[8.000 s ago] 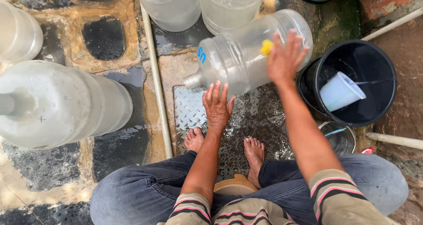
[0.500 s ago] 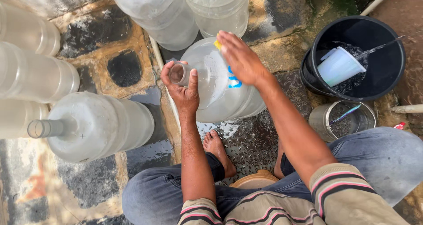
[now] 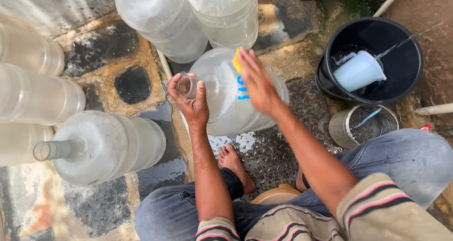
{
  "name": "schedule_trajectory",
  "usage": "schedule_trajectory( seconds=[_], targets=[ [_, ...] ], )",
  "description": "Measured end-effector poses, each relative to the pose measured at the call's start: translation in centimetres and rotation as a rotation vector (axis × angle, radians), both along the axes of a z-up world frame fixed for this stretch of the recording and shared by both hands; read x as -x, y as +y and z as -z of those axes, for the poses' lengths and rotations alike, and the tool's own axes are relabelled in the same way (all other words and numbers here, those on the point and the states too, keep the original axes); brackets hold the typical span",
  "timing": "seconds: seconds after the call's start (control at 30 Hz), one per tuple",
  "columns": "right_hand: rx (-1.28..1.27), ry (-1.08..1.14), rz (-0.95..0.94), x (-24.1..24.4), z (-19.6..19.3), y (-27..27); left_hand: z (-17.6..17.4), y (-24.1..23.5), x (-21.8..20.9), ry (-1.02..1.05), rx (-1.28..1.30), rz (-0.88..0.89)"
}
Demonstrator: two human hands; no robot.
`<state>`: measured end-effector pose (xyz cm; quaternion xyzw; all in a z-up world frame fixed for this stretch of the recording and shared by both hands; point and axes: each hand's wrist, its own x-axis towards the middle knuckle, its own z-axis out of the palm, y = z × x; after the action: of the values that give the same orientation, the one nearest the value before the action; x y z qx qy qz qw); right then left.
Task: The person scrubs the exterior of a large plastic water jug with a yellow sponge while sitting on the floor. They repeatedly rinse the jug with water from a nearby bucket using a scoop and continue scrubbing different sections of the jug's surface.
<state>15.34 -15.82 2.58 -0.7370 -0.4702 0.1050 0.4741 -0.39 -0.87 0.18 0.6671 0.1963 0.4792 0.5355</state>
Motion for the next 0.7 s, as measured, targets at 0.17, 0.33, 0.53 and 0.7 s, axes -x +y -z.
schedule_trajectory(
  seconds=[0.17, 0.33, 0.53, 0.7],
  targets=[
    [0.17, -0.331, 0.065, 10.3, 0.0, -5.4, 0.3, 0.9, -0.2, -0.013, 0.022, -0.052],
    [0.307, -0.419, 0.104, 1.0, -2.7, -0.4, -0.6, -2.2, -0.9, 0.041, -0.079, 0.097],
    [0.396, -0.487, -0.033, -1.3, -4.3, -0.6, -1.9, -5.0, -3.1, 0.104, -0.153, 0.228],
    [0.339, -0.502, -0.068, 9.8, -3.4, -12.2, -3.3, -5.8, -4.4, 0.216, -0.093, 0.211]
  ],
)
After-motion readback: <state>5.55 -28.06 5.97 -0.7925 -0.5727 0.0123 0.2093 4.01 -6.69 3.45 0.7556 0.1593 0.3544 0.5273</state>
